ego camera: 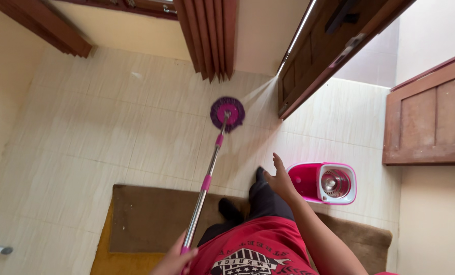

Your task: The person mops a tiled floor using a spin mop and a pink bucket, moving a brown mat aside during the process.

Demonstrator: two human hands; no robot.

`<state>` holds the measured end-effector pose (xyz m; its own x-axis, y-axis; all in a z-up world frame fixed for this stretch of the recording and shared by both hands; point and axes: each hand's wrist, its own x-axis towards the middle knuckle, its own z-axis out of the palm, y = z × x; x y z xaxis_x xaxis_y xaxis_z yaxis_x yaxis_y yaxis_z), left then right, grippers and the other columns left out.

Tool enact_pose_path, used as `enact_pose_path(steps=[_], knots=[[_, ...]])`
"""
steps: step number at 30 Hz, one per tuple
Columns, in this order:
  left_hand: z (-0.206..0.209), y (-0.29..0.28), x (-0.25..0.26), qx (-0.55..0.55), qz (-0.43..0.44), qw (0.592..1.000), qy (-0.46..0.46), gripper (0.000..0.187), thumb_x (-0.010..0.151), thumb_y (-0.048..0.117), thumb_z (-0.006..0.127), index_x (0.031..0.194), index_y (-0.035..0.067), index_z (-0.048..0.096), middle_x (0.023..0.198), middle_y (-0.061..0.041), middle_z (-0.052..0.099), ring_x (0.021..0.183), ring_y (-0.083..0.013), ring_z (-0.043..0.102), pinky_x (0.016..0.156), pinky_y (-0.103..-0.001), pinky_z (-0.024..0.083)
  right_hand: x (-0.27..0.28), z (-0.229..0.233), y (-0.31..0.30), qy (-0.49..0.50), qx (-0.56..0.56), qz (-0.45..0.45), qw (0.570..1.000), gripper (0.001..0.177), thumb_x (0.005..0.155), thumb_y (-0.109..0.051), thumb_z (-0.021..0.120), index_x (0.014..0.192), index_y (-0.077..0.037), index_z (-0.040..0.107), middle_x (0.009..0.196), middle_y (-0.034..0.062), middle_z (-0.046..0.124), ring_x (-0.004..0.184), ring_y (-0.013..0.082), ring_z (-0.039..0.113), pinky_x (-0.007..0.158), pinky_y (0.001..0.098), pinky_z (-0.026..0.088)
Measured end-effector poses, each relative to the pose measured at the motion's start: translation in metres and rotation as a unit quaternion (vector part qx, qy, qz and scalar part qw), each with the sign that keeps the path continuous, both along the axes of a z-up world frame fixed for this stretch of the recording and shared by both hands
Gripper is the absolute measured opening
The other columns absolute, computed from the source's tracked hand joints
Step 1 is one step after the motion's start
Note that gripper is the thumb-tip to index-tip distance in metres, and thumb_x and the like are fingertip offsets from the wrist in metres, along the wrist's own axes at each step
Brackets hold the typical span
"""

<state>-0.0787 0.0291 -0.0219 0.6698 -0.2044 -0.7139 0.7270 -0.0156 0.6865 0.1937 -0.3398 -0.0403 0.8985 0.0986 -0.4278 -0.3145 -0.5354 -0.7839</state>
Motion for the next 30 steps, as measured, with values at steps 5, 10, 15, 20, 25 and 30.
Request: enact_pose_path(steps=[5, 10, 15, 20, 25, 30], knots=[[0.002, 0.022, -0.045, -0.065, 0.01, 0.99, -0.125, 0.082, 0.101, 0.009, 0.074, 0.163, 0.017, 0.022, 0.105, -0.016, 0.056, 0.079, -0.0227, 0.067, 0.069, -0.035, 0.057, -0.038, -0.014, 0.006, -0.018, 0.021, 0.009, 1.0, 0.08, 0.09, -0.012, 0.069, 0.158, -0.012, 0.027, 0.157, 0.0255, 0.041, 0.148, 0.0356, 0.041, 0.114, 0.0435, 0.042], [-0.003, 0.017, -0.045, -0.154, 0.151, 0.955, 0.202, 0.065, 0.093, 0.013, 0.069, 0.15, 0.025, 0.04, 0.073, -0.005, 0.06, 0.052, -0.0139, 0.054, 0.044, -0.029, 0.042, -0.069, 0.009, 0.005, 0.043, 0.027, 0.016, 0.999, 0.075, 0.092, -0.013, 0.066, 0.157, -0.013, 0.028, 0.155, 0.0205, 0.043, 0.143, 0.0315, 0.048, 0.106, 0.0413, 0.051], [-0.02, -0.017, 0.025, -0.246, 0.194, 0.93, 0.191, 0.024, 0.099, 0.015, 0.061, 0.121, 0.017, 0.05, 0.071, -0.002, 0.056, 0.039, -0.0099, 0.042, 0.031, -0.027, 0.03, -0.103, 0.024, -0.013, 0.031, 0.016, 0.006, 0.999, 0.07, 0.094, -0.012, 0.065, 0.156, -0.011, 0.033, 0.152, 0.0189, 0.049, 0.137, 0.0297, 0.055, 0.107, 0.0401, 0.051], [-0.068, -0.071, 0.119, -0.23, 0.136, 0.962, 0.064, 0.011, 0.099, 0.02, 0.058, 0.094, 0.012, 0.052, 0.056, -0.003, 0.047, 0.033, -0.0127, 0.042, 0.027, -0.03, 0.03, -0.156, 0.027, -0.036, 0.017, 0.007, -0.013, 1.0, 0.065, 0.094, -0.012, 0.064, 0.153, -0.011, 0.039, 0.141, 0.0161, 0.06, 0.123, 0.0266, 0.066, 0.099, 0.0373, 0.056], [-0.087, -0.141, 0.166, -0.271, 0.205, 0.933, 0.116, 0.014, 0.105, 0.024, 0.058, 0.098, 0.017, 0.048, 0.065, 0.0, 0.046, 0.043, -0.0075, 0.044, 0.037, -0.024, 0.038, -0.233, 0.023, -0.065, 0.025, -0.011, -0.023, 0.999, 0.064, 0.091, -0.013, 0.067, 0.15, -0.014, 0.043, 0.132, 0.0129, 0.067, 0.111, 0.0245, 0.072, 0.091, 0.036, 0.059], [-0.085, -0.208, 0.125, -0.237, 0.214, 0.939, 0.128, 0.026, 0.1, 0.016, 0.059, 0.119, 0.027, 0.046, 0.077, -0.004, 0.053, 0.05, -0.0074, 0.046, 0.04, -0.022, 0.041, -0.329, 0.013, -0.101, 0.061, 0.001, -0.055, 0.997, 0.061, 0.093, -0.016, 0.066, 0.15, -0.016, 0.044, 0.129, 0.0123, 0.069, 0.11, 0.0228, 0.073, 0.092, 0.0353, 0.059]])
